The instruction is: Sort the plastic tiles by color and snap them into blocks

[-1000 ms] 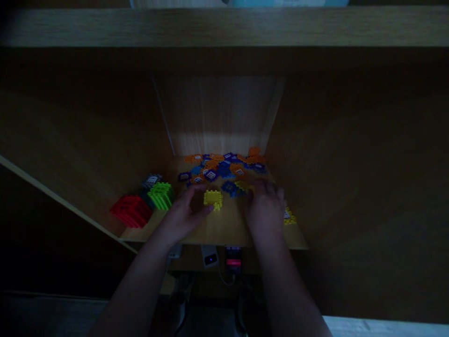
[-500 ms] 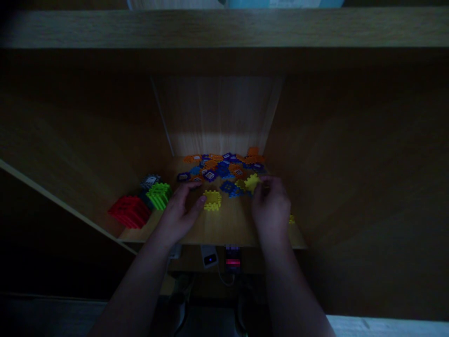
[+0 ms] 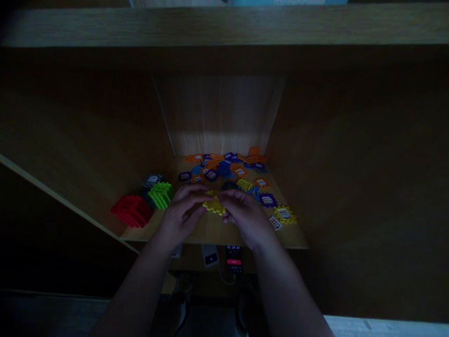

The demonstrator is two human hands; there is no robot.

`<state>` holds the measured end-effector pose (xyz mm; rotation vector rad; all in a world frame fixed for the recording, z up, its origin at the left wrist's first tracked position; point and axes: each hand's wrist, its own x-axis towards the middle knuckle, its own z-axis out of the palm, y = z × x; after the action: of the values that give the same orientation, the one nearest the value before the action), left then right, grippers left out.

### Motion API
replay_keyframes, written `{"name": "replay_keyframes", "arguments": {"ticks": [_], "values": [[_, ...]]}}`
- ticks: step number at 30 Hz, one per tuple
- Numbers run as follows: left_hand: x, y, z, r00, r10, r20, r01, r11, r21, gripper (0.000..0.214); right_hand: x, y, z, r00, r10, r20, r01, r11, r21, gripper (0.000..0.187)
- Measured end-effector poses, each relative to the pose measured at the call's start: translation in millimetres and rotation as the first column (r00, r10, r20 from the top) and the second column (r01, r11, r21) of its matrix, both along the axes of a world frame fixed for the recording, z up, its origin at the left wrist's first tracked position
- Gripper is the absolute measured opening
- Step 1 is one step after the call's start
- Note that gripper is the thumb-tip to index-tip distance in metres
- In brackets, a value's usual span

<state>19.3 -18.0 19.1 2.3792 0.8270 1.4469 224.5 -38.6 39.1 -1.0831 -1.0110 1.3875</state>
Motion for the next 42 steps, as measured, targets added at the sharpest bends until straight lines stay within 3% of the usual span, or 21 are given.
{"name": "replay_keyframes", "arguments": {"ticks": [8, 10, 13, 16, 28, 31, 37, 42], "values": [[-0.1, 0.4, -0.9, 0.999, 0.044, -0.028, -0.045, 0.999, -0.011, 0.014, 1.6, 4.6, -7.8, 0.996, -0.027, 0.085, 0.024, 0.999, 0.029, 0.049], [-0.3, 0.4, -1.0, 0.998, 0.055, -0.028, -0.055, 0.998, -0.005, 0.012, 2.8, 4.7, -8.1, 0.979, -0.084, 0.187, 0.059, 0.989, 0.135, 0.051], [-0.9, 0.5, -1.3, 0.994, 0.095, -0.049, -0.095, 0.995, 0.009, 0.012, 4.1, 2.4, -5.3, 0.909, -0.211, 0.358, 0.073, 0.929, 0.362, 0.046], [-1.2, 0.6, -2.1, 0.984, 0.159, -0.076, -0.157, 0.987, 0.039, 0.012, 3.3, -0.6, -3.9, 0.888, -0.234, 0.396, 0.029, 0.888, 0.459, 0.039], [0.8, -0.5, -5.4, 0.971, 0.206, -0.123, -0.193, 0.976, 0.104, 0.015, 4.8, 6.5, -19.1, 0.880, -0.031, 0.474, -0.154, 0.925, 0.347, 0.038], [1.8, -0.6, -5.9, 0.966, 0.207, -0.157, -0.190, 0.975, 0.112, 0.016, 4.1, 7.2, -21.3, 0.871, -0.047, 0.489, -0.140, 0.930, 0.340, 0.039], [1.8, -0.2, -5.4, 0.984, 0.170, -0.050, -0.166, 0.983, 0.078, 0.010, 0.6, 8.6, -22.3, 0.930, -0.010, 0.366, -0.133, 0.923, 0.361, 0.033], [1.5, 1.0, -5.5, 0.986, 0.162, -0.039, -0.159, 0.985, 0.072, 0.010, 1.2, 9.3, -20.7, 0.936, 0.026, 0.350, -0.158, 0.922, 0.354, 0.032]]}}
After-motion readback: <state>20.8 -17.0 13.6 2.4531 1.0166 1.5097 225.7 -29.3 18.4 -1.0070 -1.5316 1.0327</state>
